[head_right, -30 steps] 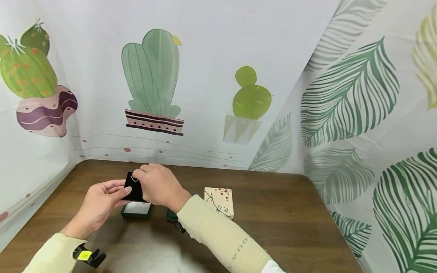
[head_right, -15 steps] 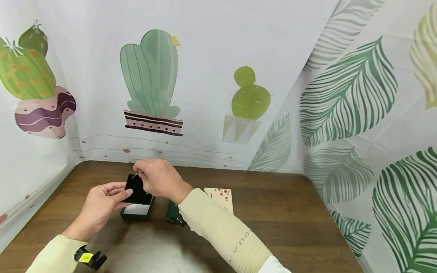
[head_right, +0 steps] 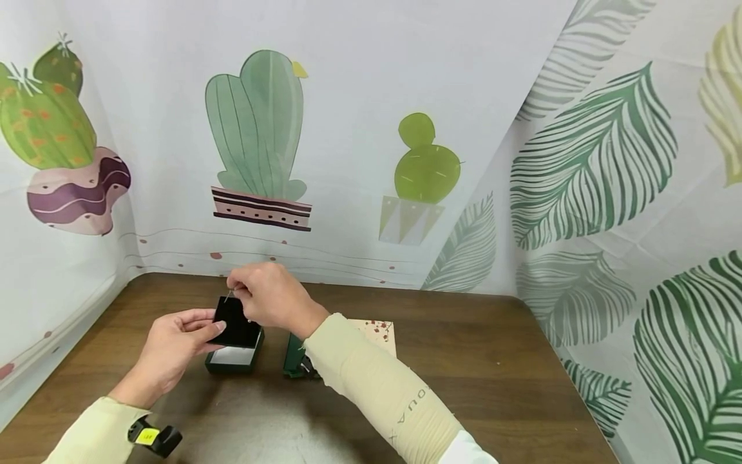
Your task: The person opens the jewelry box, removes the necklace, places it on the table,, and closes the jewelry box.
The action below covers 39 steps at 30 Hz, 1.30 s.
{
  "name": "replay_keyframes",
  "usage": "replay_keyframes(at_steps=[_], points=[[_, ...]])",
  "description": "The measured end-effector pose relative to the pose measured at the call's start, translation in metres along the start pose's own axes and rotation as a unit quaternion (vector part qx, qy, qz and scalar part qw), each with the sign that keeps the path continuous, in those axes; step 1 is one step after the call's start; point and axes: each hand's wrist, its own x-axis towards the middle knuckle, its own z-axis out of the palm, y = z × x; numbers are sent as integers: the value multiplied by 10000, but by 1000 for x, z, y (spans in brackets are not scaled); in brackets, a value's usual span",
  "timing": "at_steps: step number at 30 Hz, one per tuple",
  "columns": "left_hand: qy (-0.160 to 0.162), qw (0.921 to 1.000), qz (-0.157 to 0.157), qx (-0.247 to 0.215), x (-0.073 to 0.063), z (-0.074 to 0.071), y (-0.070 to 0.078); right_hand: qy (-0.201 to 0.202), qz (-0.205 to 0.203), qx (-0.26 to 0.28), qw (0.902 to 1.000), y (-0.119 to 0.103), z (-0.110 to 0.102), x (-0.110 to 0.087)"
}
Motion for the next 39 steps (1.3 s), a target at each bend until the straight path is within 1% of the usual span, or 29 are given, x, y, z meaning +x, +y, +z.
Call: replay_keyframes(at_steps=[4, 15, 24, 30, 39], points=[[8, 10000, -15, 77, 0, 0, -1, 43, -90, -10, 9999, 1, -3, 2], [-29, 9999, -34, 164, 0, 1, -3, 173, -230, 245, 9993, 2, -15, 8], [-37, 9995, -58, 322, -1, 3, -2, 248, -123, 351, 9990, -1, -26, 11], [-84, 9995, -53, 309, -1, 2, -5, 383, -313, 346, 9982, -1, -29, 13], [-96, 9991, -67, 400, -3, 3, -4, 627, -525, 887, 9927, 0, -35, 16]])
